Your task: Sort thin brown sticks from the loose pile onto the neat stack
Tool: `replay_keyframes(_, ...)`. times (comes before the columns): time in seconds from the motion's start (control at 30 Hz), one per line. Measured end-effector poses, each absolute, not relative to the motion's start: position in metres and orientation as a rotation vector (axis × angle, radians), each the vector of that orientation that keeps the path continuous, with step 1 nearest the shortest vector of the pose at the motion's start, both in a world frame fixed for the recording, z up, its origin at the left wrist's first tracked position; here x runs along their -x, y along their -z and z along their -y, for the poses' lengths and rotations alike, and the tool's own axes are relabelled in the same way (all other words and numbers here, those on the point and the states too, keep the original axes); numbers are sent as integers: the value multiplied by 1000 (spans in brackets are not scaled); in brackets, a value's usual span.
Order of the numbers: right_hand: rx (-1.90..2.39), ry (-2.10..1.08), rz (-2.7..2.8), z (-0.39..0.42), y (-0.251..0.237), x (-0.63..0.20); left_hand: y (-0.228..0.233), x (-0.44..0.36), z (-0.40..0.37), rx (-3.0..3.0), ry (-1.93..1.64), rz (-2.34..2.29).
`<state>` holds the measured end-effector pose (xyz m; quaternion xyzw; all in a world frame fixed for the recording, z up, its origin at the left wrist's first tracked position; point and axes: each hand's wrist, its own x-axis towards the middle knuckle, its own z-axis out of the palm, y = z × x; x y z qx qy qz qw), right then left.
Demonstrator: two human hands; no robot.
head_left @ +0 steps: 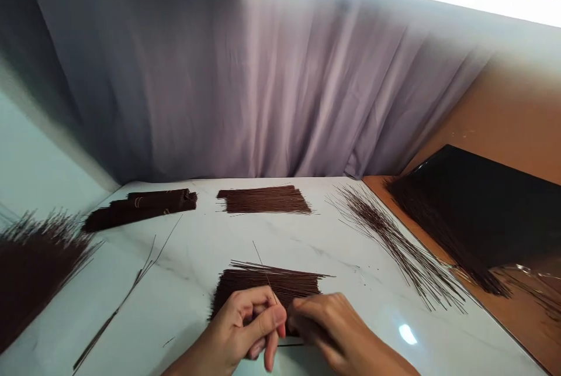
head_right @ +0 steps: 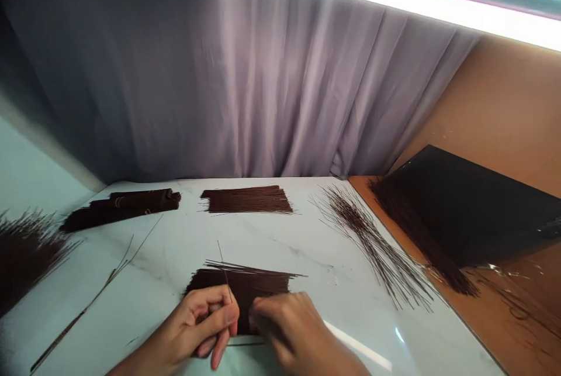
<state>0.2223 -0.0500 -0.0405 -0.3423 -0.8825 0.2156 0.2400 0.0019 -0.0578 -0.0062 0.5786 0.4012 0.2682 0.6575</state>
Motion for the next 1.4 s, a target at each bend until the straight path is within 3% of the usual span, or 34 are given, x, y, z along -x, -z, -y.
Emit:
replay_keyframes(0.1,917,-605,2410,35,6,-229,6,-2,62,-1312,-417,-884)
replay_keyframes(0.27,846,-51,2395,41,-6,-225,17,0,51,-1440,-593,-1032)
replay_keyframes(0.4,798,-318,2340,60,30,-217,17,2,46,-1434,-804,-1147)
replay_keyframes(0.57,982,-658,2308,47,41,-223,10,-1,57,-1265,-736,-967)
replay_keyframes(0.73,962,-477,2352,29,-4,-235,15,-6,61,-1353,-557,-945)
replay_keyframes(0.87,869,-241,2409,47,-4,-229,21,-7,55,-1496,-771,-1186)
replay_keyframes(1.03,935,-551,2389,58,32,-228,19,-5,56,-1268,-828,-1045)
replay_keyframes(1.17,1128,-762,2311,48,29,-236,17,-2,56,-1236,-794,-979)
replay_keyframes(1.4,1086,-737,2431,51,21,-234,33,-4,49,-1266,-878,-1124)
